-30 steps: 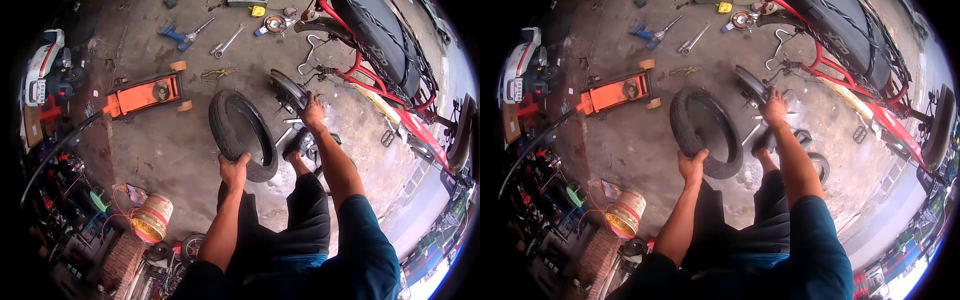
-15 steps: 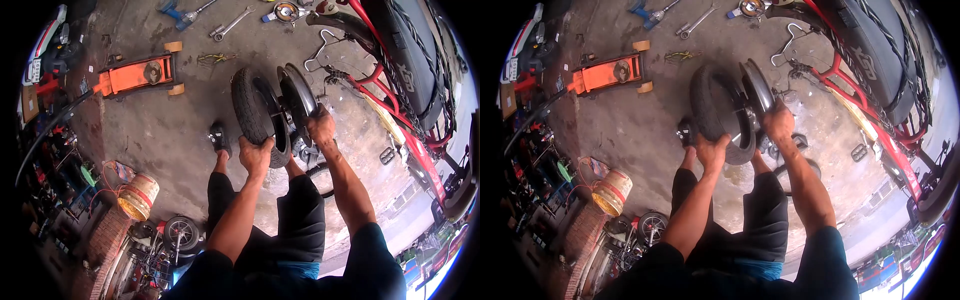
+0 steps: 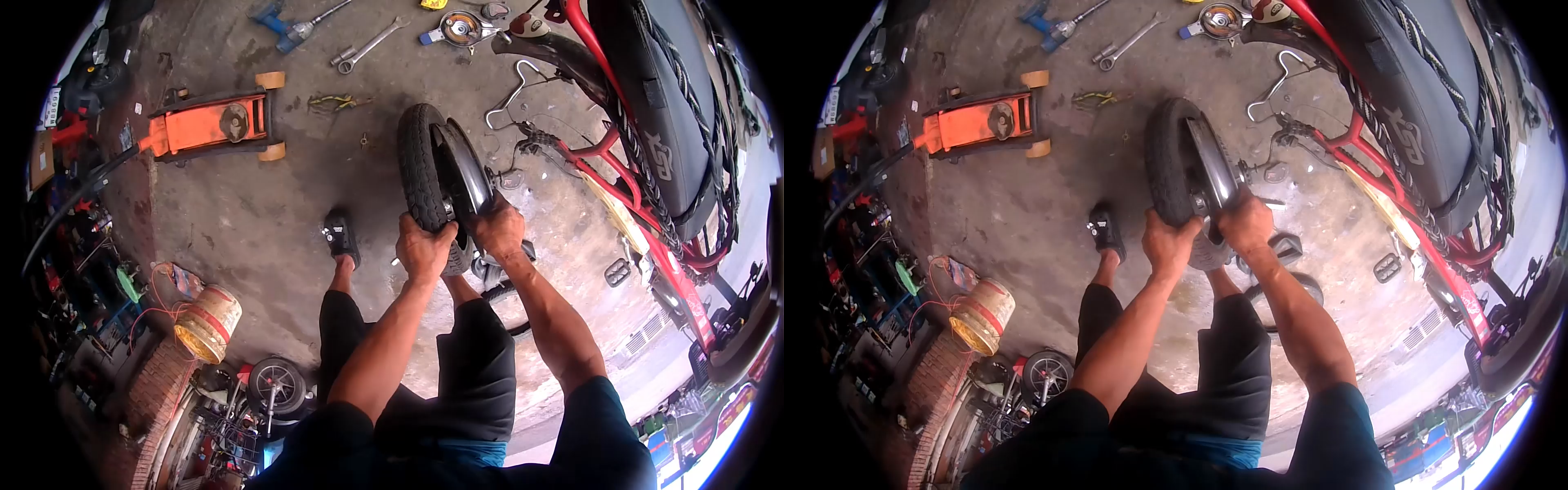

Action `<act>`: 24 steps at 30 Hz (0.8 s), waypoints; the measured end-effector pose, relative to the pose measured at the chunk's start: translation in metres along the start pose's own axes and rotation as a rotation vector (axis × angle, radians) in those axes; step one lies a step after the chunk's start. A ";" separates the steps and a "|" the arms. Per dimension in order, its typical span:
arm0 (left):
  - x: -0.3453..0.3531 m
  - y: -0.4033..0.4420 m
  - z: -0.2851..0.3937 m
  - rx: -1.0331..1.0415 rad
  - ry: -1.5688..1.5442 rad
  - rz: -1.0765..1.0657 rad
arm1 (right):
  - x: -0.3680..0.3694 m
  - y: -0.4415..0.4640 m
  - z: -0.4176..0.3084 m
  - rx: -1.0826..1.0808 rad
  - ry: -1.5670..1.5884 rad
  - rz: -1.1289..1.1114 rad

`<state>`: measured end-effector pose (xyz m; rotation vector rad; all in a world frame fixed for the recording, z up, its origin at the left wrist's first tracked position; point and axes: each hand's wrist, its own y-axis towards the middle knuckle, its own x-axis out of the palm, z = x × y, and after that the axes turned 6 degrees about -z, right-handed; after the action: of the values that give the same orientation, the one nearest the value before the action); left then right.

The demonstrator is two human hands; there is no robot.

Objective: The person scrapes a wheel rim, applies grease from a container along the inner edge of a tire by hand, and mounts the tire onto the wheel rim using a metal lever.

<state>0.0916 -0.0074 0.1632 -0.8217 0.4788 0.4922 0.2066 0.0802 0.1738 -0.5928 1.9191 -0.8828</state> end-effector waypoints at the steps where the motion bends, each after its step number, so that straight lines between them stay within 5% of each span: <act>1: 0.001 0.002 -0.002 0.002 0.008 0.007 | 0.002 0.004 -0.002 -0.007 -0.014 -0.025; 12: -0.005 0.013 -0.007 -0.050 0.040 -0.045 | 0.042 0.031 0.010 -0.268 0.140 0.056; 24: -0.007 0.038 -0.022 -0.016 0.031 -0.165 | 0.075 0.053 -0.010 -0.262 0.074 0.194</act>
<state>0.0594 -0.0043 0.1331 -0.8775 0.4318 0.3315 0.1602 0.0643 0.0950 -0.5211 2.1362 -0.5415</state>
